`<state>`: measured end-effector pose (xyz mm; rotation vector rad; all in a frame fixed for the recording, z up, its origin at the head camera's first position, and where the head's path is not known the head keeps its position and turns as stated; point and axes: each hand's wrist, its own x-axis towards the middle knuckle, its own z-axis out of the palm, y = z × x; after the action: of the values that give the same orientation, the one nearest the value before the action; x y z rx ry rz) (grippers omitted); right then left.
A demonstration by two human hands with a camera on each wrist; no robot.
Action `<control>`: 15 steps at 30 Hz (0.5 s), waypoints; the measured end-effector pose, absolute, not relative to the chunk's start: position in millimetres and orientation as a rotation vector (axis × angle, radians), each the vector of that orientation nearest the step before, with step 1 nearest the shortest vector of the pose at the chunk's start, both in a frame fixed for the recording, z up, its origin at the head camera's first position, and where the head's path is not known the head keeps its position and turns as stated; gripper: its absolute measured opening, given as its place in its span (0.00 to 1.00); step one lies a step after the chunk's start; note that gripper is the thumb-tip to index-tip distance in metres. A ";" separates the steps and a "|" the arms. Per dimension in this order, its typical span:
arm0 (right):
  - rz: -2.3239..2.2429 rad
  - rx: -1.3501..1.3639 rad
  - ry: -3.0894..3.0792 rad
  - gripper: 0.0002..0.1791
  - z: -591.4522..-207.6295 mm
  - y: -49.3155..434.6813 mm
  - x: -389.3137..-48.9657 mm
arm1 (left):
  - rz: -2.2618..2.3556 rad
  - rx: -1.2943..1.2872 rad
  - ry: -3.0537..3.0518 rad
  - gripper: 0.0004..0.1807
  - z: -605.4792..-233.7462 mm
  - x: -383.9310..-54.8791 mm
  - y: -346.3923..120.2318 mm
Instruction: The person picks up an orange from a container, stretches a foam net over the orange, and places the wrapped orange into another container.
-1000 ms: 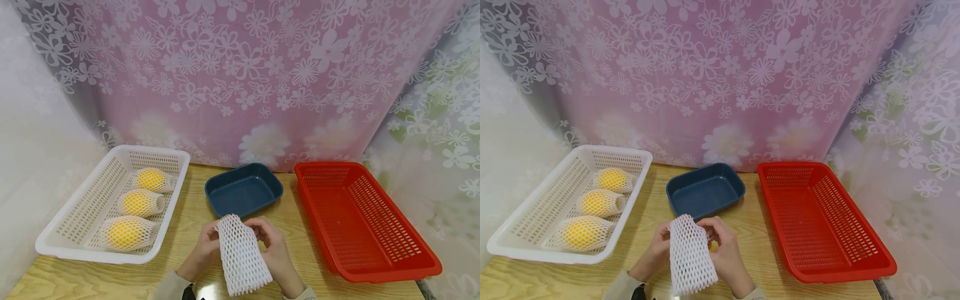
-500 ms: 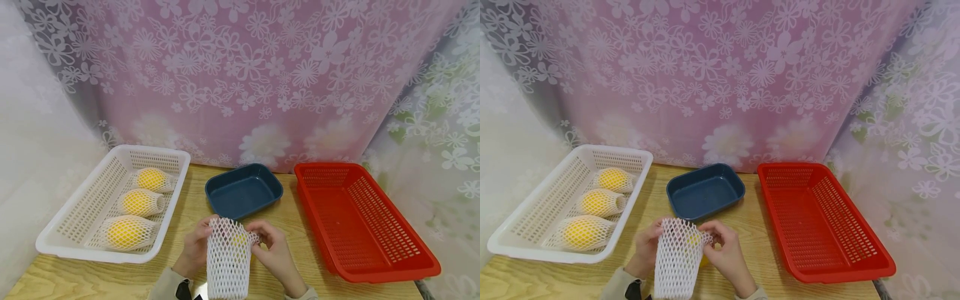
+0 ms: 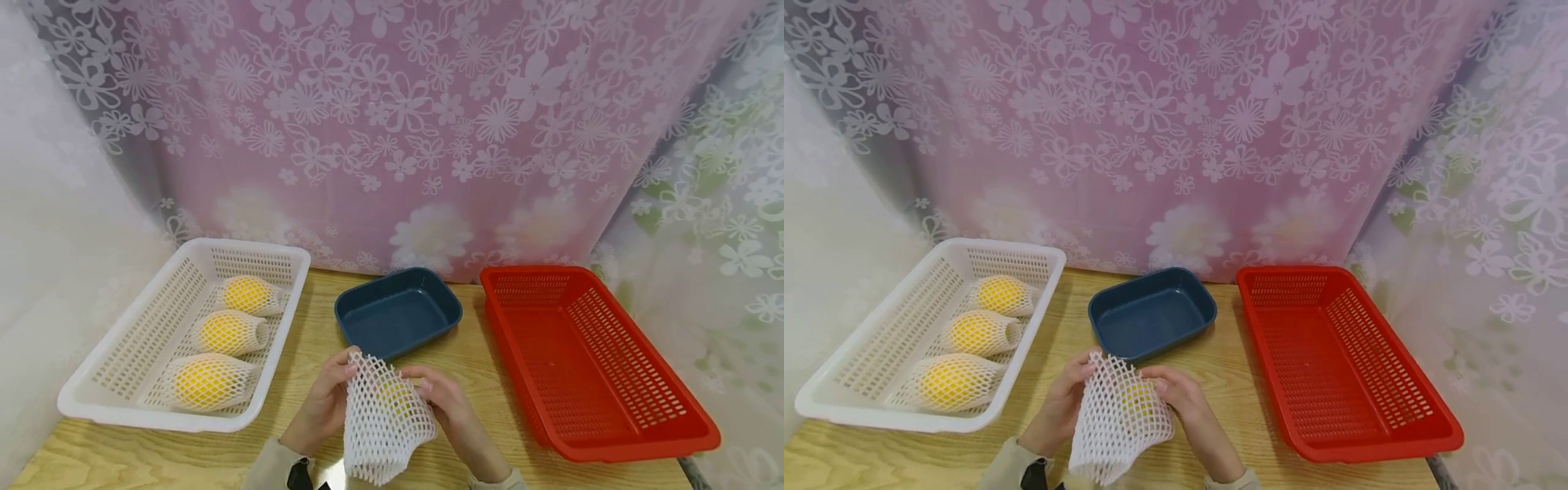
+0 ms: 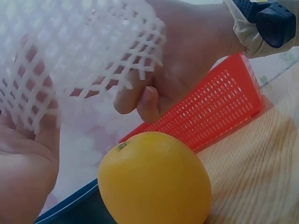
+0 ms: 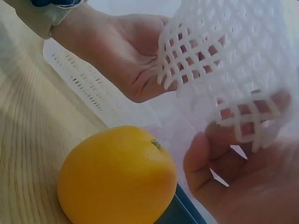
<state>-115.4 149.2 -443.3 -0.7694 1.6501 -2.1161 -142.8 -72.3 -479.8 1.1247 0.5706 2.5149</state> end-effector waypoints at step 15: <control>-2.333 -0.896 1.082 0.29 -447.2 155.4 -118.9 | 2.358 1.042 0.645 0.17 -483.7 -140.7 -74.2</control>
<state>-118.9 155.4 -447.2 -0.8961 1.0824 -2.3331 -140.7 -74.2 -483.7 1.0418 0.6452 2.3579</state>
